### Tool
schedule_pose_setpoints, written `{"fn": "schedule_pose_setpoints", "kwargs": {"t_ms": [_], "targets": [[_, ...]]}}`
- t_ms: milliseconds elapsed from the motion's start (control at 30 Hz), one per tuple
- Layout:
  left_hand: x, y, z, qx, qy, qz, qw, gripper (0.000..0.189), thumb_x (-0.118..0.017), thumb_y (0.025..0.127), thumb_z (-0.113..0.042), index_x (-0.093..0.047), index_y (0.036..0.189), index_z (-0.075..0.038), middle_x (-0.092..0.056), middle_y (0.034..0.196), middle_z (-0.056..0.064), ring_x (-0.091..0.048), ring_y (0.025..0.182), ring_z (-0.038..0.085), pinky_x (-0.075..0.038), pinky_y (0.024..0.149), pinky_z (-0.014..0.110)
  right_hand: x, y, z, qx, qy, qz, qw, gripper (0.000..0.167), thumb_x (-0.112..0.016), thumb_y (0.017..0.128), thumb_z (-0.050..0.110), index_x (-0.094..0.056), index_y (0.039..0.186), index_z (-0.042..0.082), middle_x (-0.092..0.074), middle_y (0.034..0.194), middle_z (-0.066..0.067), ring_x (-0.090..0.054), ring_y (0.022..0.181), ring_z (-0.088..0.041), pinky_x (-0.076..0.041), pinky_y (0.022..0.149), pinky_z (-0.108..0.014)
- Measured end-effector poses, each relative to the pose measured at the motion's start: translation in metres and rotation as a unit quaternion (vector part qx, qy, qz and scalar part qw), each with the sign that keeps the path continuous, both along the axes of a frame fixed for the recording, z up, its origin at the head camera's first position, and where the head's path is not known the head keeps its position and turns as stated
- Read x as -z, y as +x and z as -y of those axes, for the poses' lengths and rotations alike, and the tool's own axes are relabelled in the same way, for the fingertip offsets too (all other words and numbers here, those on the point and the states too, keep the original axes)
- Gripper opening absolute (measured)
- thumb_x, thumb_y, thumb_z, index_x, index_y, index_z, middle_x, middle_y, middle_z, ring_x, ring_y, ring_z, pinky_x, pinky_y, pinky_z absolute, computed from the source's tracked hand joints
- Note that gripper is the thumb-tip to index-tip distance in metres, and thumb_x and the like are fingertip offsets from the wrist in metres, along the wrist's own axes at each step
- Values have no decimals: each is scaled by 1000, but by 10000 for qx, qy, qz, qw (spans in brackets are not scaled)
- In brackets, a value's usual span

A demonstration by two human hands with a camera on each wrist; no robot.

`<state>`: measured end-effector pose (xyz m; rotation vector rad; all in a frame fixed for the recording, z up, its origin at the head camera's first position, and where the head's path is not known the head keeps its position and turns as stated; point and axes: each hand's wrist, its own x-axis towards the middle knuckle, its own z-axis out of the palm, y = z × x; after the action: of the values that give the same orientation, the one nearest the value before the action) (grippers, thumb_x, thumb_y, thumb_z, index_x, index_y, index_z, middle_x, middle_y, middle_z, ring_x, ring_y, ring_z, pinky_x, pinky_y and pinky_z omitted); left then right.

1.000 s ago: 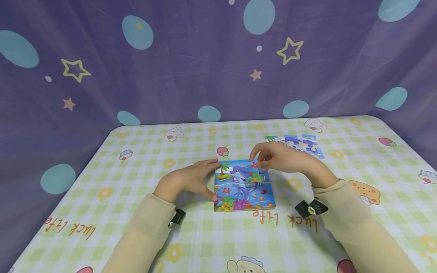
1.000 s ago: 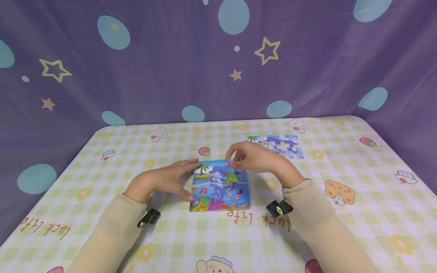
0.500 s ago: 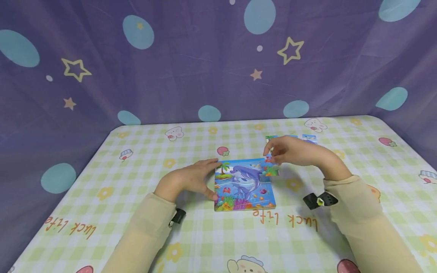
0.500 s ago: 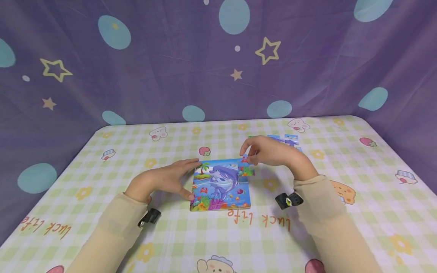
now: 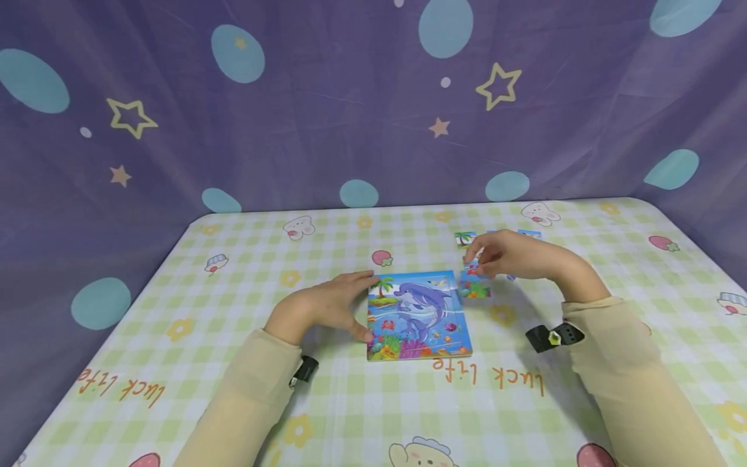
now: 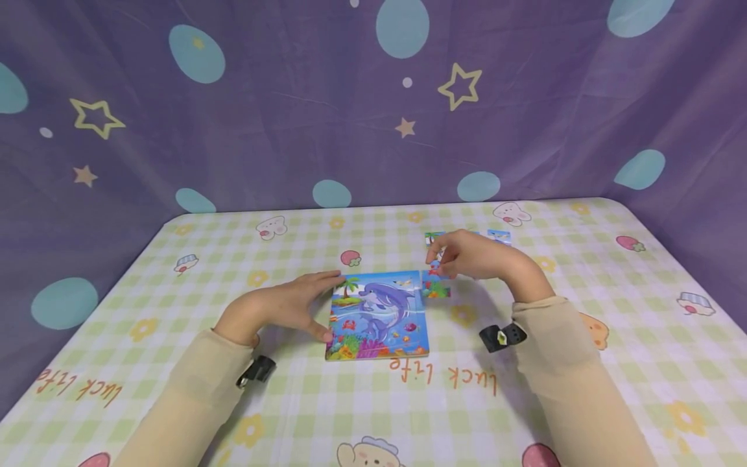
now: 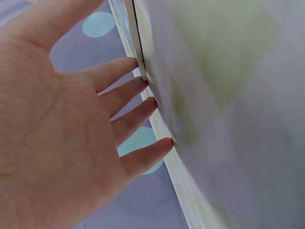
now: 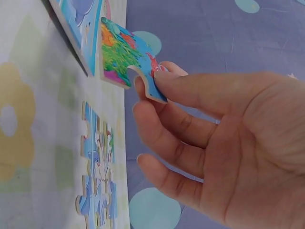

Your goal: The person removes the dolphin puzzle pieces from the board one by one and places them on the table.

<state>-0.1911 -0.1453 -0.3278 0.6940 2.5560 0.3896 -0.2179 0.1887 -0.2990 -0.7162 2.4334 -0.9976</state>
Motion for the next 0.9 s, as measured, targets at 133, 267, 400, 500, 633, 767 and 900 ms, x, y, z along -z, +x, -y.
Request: {"fn": "schedule_pose_setpoints", "kwargs": {"t_ms": [133, 267, 400, 500, 633, 767, 900], "targets": [[0, 0, 0, 16, -2, -12, 10000, 106, -87, 75, -37, -27, 157, -7, -18, 164, 10, -16, 149, 32, -21, 118, 50, 3, -2, -3, 45, 53, 14, 10000, 20, -60, 96, 2, -62, 116, -1, -71, 95, -8, -61, 80, -25, -49, 68, -39], [-1, 1, -1, 4, 2, -13, 10000, 105, -87, 75, -36, -27, 157, -7, -18, 164, 10, -16, 149, 32, -21, 118, 50, 9, -5, -5, 89, 56, -11, 9999, 20, -61, 95, 1, -62, 115, -1, -71, 95, -9, -61, 78, -24, -49, 67, -39], [0, 1, -1, -5, -10, -19, 10000, 105, -87, 75, -36, -27, 157, -8, -18, 164, 9, -16, 149, 31, -21, 118, 50, 16, -9, -6, 44, 38, -52, 10000, 17, -62, 94, 0, -62, 111, -3, -70, 94, -8, -60, 77, -21, -47, 63, -36], [1, 0, -1, -16, -21, -15, 10000, 105, -86, 76, -37, -27, 157, -8, -18, 164, 9, -17, 149, 31, -22, 118, 50, 19, -11, -5, 42, 114, -93, 9999, 16, -62, 92, -2, -62, 108, -3, -70, 89, -8, -55, 72, -18, -44, 60, -33], [0, 0, -1, -19, -3, -8, 10000, 105, -86, 76, -37, -27, 157, -8, -18, 164, 9, -17, 149, 31, -22, 118, 50, 23, -12, -4, 81, 267, -240, 9993, 17, -63, 90, -2, -63, 107, -3, -68, 81, -6, -49, 65, -15, -40, 58, -29], [0, 0, 0, -5, 14, -5, 10000, 105, -86, 76, -37, -27, 157, -7, -18, 164, 10, -16, 149, 32, -21, 118, 50, 28, -14, -5, 93, 316, -372, 9988, 17, -65, 89, -2, -63, 105, -5, -65, 78, -6, -48, 65, -14, -40, 58, -27], [1, 0, 0, 25, 20, -16, 10000, 104, -86, 76, -35, -27, 157, -6, -18, 164, 11, -16, 149, 32, -21, 118, 50, 32, -16, -4, 111, 325, -427, 9985, 17, -68, 88, -3, -64, 104, -6, -66, 80, -6, -52, 68, -13, -44, 60, -26]]}}
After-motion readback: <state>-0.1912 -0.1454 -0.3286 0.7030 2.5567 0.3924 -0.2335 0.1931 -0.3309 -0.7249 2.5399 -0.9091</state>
